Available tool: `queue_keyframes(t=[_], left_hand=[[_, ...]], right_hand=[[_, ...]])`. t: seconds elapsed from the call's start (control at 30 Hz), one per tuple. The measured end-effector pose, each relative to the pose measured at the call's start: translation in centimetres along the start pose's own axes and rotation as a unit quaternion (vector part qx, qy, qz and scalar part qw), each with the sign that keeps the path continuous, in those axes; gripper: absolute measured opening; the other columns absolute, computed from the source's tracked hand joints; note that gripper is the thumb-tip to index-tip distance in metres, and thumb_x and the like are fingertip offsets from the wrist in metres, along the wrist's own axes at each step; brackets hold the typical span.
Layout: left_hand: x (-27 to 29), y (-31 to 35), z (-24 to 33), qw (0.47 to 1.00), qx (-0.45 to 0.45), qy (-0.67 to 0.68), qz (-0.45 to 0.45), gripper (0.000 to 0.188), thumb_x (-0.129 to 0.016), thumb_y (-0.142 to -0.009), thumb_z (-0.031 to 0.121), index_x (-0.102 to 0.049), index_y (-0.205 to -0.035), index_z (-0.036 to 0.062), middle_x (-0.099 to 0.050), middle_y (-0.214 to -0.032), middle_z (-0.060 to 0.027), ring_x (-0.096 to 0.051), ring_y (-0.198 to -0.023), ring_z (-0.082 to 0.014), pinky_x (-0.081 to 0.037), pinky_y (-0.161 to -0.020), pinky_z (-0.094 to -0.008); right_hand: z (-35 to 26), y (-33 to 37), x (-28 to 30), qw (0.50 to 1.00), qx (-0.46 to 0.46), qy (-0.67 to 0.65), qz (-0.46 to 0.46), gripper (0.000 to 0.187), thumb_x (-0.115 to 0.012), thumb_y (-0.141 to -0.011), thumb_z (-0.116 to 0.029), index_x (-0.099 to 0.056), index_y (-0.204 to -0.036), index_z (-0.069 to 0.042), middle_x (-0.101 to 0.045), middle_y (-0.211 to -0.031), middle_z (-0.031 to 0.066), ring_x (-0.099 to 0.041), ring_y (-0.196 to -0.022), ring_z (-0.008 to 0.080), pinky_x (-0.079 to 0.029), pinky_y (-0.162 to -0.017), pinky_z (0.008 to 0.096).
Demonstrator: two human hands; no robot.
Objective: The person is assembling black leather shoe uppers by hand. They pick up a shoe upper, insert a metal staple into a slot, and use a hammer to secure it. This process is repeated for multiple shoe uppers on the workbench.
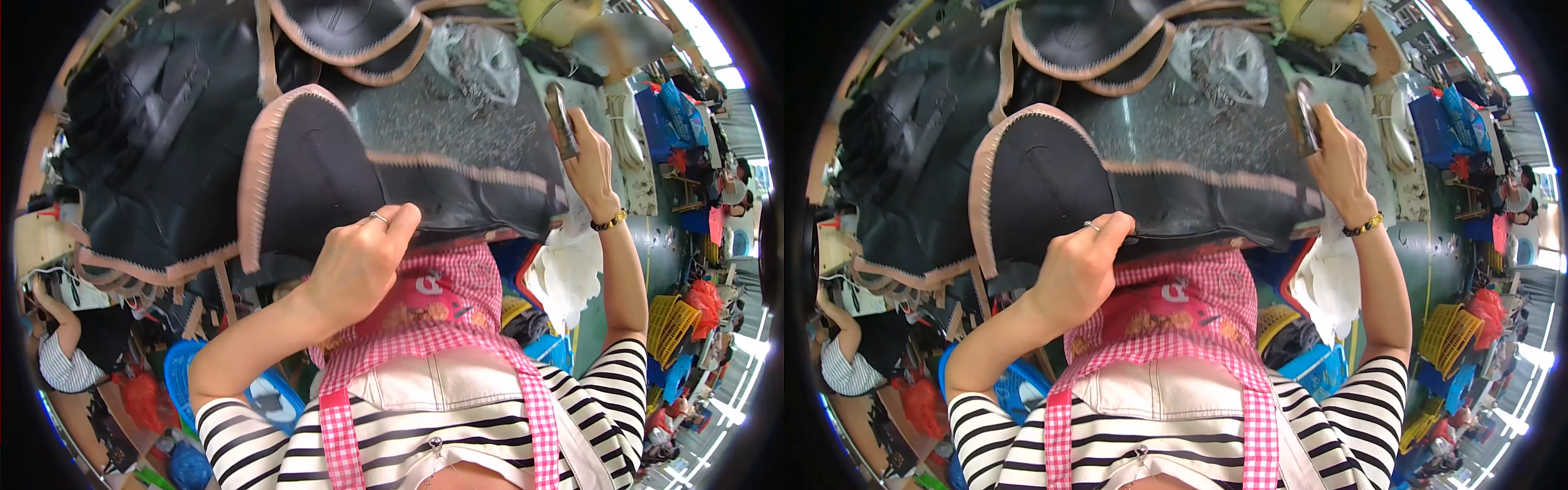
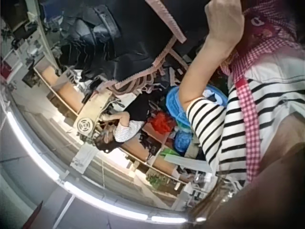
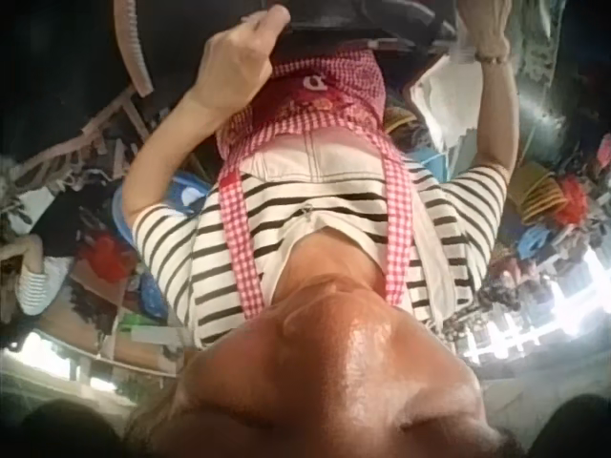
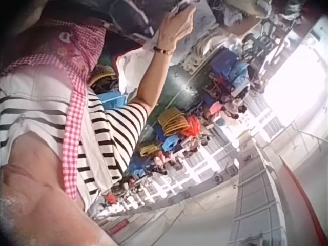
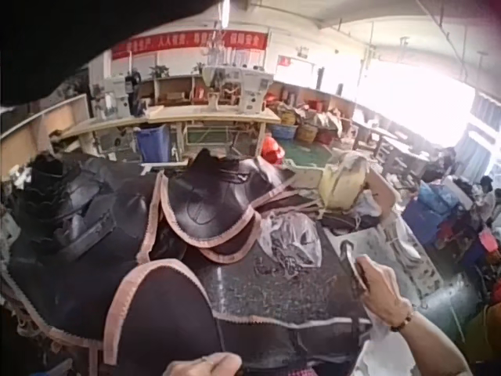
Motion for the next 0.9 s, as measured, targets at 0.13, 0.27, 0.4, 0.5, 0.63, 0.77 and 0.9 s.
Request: queue_keyframes(t=[0.13,0.27,0.4,0.5,0.63,0.77,0.9], left_hand=[[6.0,-6.1,3.0,0.998,-0.035,0.042,-0.011,0.033,-0.054,-0.075,-0.013,-0.063,-0.105,-0.0008,-0.066,-0.091,-0.02,-0.067,-0.082,-0.0332,-0.054,-0.073,-0.0324],[7.4,-10.7,3.7,0.972,0.005,0.218,-0.086,0.03,-0.056,-0.08,-0.012,-0.067,-0.106,-0.0027,-0.07,-0.097,-0.011,-0.066,-0.091,-0.0171,-0.049,-0.083,-0.0275],[8.9,-12.2,3.2,0.917,0.103,0.321,-0.212,0.04,-0.06,-0.077,-0.01,-0.061,-0.116,-0.0002,-0.066,-0.103,-0.004,-0.059,-0.098,-0.0107,-0.045,-0.088,-0.0247],[9.0,-13.0,3.2,0.898,0.086,0.387,-0.192,0.042,-0.059,-0.078,-0.012,-0.062,-0.118,0.0012,-0.066,-0.108,-0.0053,-0.059,-0.099,-0.0115,-0.046,-0.091,-0.0262],[14.0,-16.8,4.1,0.956,-0.03,0.247,-0.157,0.042,-0.057,-0.08,-0.003,-0.06,-0.122,-0.0025,-0.061,-0.125,-0.0106,-0.056,-0.119,-0.0189,-0.04,-0.105,-0.0313],[20.9,-23.1,3.3,0.979,-0.098,0.149,-0.101,0.051,-0.057,-0.088,0.006,-0.047,-0.138,0.0034,-0.053,-0.136,-0.0087,-0.053,-0.122,-0.0175,-0.04,-0.105,-0.0282],[20.0,-32.7,-6.0,0.985,-0.044,0.048,-0.157,0.051,-0.056,-0.081,-0.007,-0.054,-0.131,0.0039,-0.054,-0.135,-0.0065,-0.051,-0.122,-0.0146,-0.041,-0.103,-0.027]], right_hand=[[10.1,2.3,-1.8,0.992,-0.003,0.123,0.001,0.019,-0.058,-0.092,-0.024,-0.054,-0.103,-0.009,-0.064,-0.089,0.0158,-0.062,-0.072,0.0378,-0.049,-0.062,0.0439],[11.5,4.5,-1.4,0.985,0.014,0.173,-0.018,0.023,-0.058,-0.091,-0.027,-0.055,-0.106,-0.009,-0.062,-0.1,0.0138,-0.061,-0.09,0.034,-0.05,-0.071,0.0429],[11.0,4.0,-1.5,0.992,-0.044,0.12,0.022,0.027,-0.061,-0.088,-0.017,-0.057,-0.113,-0.006,-0.057,-0.105,0.0141,-0.054,-0.1,0.0337,-0.045,-0.087,0.041],[10.3,3.0,-1.6,0.996,-0.068,0.009,0.052,0.027,-0.058,-0.09,-0.016,-0.056,-0.113,-0.002,-0.058,-0.107,0.0142,-0.054,-0.102,0.0327,-0.044,-0.089,0.0409],[7.9,1.7,-1.4,0.994,-0.038,-0.078,0.069,0.021,-0.06,-0.087,-0.011,-0.06,-0.106,-0.003,-0.058,-0.107,0.0143,-0.054,-0.104,0.0326,-0.045,-0.089,0.0396],[3.7,-0.2,-2.6,0.971,0.017,-0.239,0.006,0.02,-0.062,-0.084,-0.008,-0.063,-0.103,-0.003,-0.06,-0.1,0.0148,-0.06,-0.096,0.0325,-0.048,-0.084,0.0382],[0.4,-1.7,-5.2,0.946,0.009,-0.32,-0.055,0.021,-0.064,-0.083,-0.01,-0.065,-0.103,-0.004,-0.062,-0.095,0.0145,-0.064,-0.084,0.0318,-0.051,-0.076,0.0372]])
Point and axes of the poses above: each hand's wrist, its own y-axis away from the middle knuckle, its own x-axis out of the back of the hand, z = x × y, the point moved 1 cm from there along -y, towards the middle knuckle
